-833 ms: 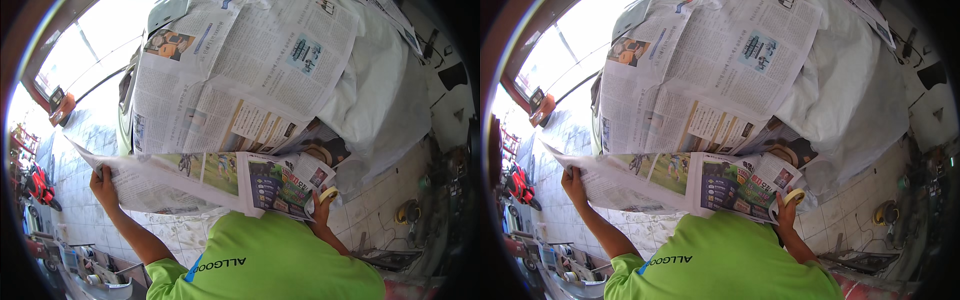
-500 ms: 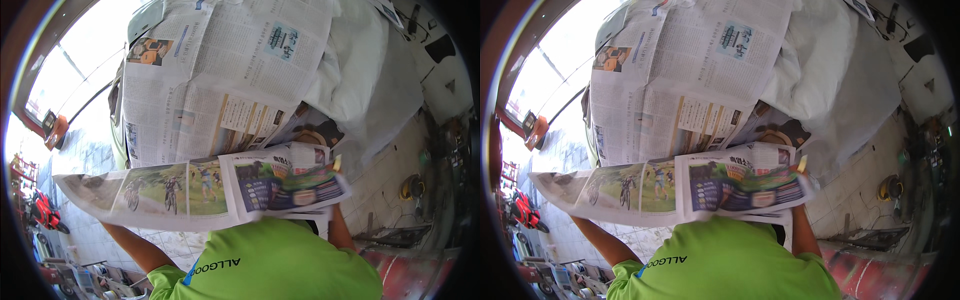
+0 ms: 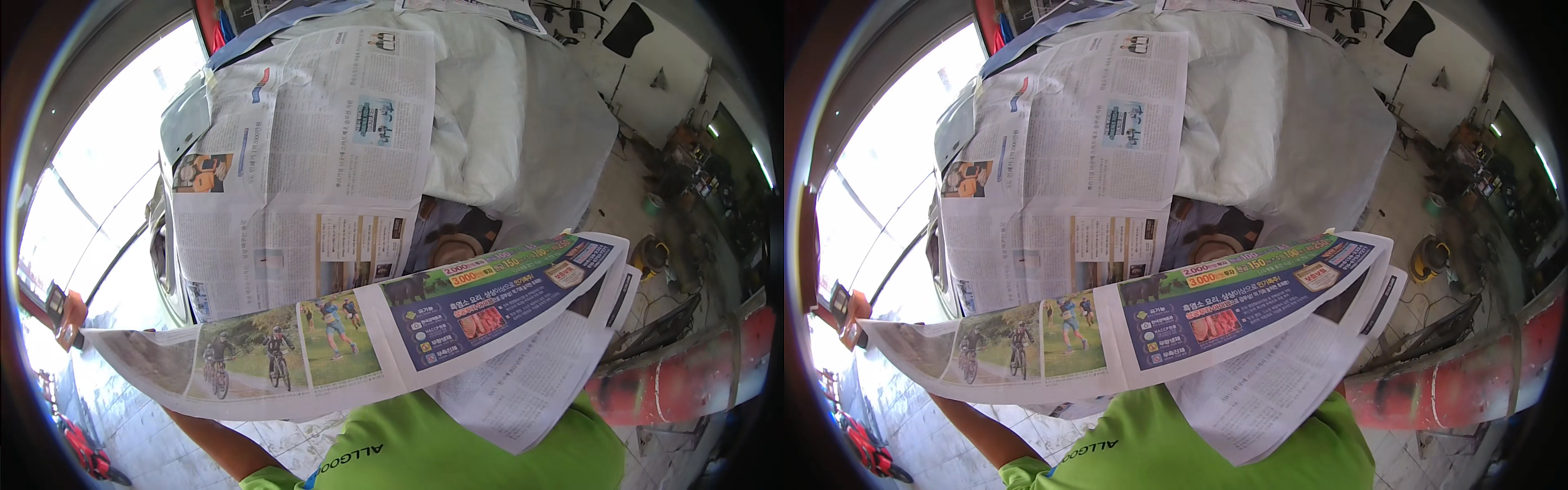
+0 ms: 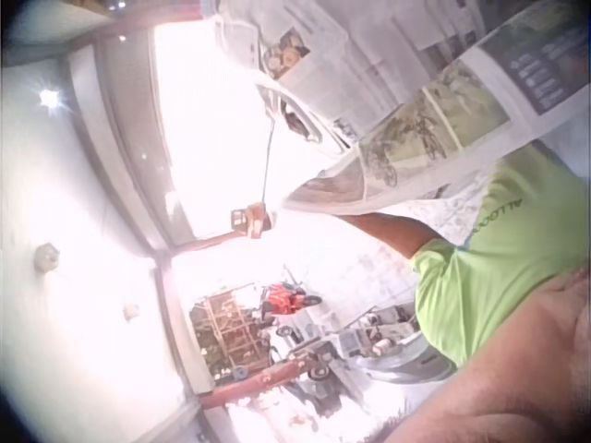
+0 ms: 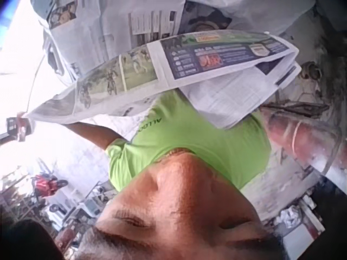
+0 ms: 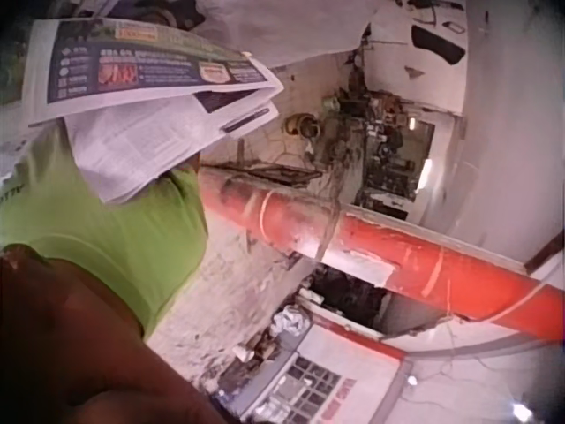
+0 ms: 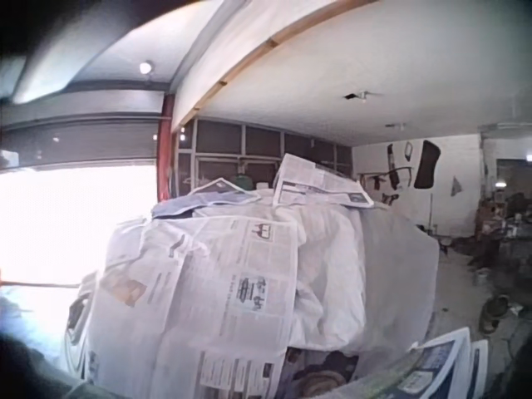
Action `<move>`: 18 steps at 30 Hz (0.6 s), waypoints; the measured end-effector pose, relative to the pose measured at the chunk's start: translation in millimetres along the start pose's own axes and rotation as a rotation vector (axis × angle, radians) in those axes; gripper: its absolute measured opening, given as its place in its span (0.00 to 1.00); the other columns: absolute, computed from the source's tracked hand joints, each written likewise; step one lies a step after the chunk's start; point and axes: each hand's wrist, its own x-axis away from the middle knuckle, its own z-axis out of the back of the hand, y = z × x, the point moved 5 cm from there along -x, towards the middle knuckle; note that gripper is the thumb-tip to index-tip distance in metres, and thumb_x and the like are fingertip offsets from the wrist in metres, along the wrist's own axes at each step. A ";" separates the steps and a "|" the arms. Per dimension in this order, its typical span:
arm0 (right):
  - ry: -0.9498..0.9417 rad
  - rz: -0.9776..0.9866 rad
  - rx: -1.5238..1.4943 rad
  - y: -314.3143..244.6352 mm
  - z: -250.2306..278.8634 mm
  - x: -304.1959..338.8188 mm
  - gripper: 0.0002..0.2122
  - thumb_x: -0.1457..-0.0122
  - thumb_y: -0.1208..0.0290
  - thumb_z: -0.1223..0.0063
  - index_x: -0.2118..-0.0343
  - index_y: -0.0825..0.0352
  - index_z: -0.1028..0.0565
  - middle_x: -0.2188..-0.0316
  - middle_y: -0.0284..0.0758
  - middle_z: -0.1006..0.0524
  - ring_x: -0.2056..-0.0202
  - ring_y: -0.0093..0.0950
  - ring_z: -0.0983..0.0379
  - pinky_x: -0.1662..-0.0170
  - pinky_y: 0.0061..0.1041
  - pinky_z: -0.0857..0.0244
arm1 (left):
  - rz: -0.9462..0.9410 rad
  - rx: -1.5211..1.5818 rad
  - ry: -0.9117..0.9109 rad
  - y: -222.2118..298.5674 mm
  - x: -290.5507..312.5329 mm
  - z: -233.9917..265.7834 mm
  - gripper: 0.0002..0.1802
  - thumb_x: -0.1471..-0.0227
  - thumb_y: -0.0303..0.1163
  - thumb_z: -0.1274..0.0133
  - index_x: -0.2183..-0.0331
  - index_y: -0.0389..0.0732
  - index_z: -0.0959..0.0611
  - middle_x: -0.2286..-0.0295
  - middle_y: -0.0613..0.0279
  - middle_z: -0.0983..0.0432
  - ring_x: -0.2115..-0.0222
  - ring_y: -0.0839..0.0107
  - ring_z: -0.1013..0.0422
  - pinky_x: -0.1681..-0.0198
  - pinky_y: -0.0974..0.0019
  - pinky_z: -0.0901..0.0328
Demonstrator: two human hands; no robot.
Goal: The person covers a car hood and a detached bumper with newspaper sheets and secures them using masking tape. The person repeatedly tears tape, smooths the paper, and walks around the parts to apply coverage on multiple sides.
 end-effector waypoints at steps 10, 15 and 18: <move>-0.118 0.066 0.317 27.2 -57.3 -36.1 0.09 0.40 0.70 0.38 0.60 0.69 0.17 0.65 0.34 0.17 0.64 0.26 0.22 0.57 0.24 0.30 | -0.120 -0.100 0.056 -11.6 -48.1 17.1 0.39 0.39 0.41 0.45 0.34 0.36 0.39 0.40 0.52 0.35 0.41 0.64 0.36 0.35 0.55 0.45; -0.210 0.028 -0.295 106.5 -12.0 -84.6 0.11 0.36 0.67 0.43 0.60 0.70 0.17 0.66 0.36 0.16 0.63 0.26 0.21 0.57 0.24 0.28 | -0.017 -0.086 -0.021 -108.3 -31.8 40.8 0.38 0.37 0.40 0.45 0.34 0.35 0.38 0.40 0.52 0.33 0.43 0.65 0.34 0.36 0.57 0.43; -0.185 -0.129 0.121 180.9 88.1 -165.4 0.16 0.35 0.59 0.46 0.55 0.68 0.19 0.58 0.42 0.19 0.55 0.37 0.24 0.52 0.31 0.31 | 0.396 -0.144 -0.021 -204.3 -20.2 118.5 0.22 0.39 0.26 0.43 0.45 0.29 0.24 0.51 0.53 0.23 0.57 0.66 0.26 0.52 0.66 0.30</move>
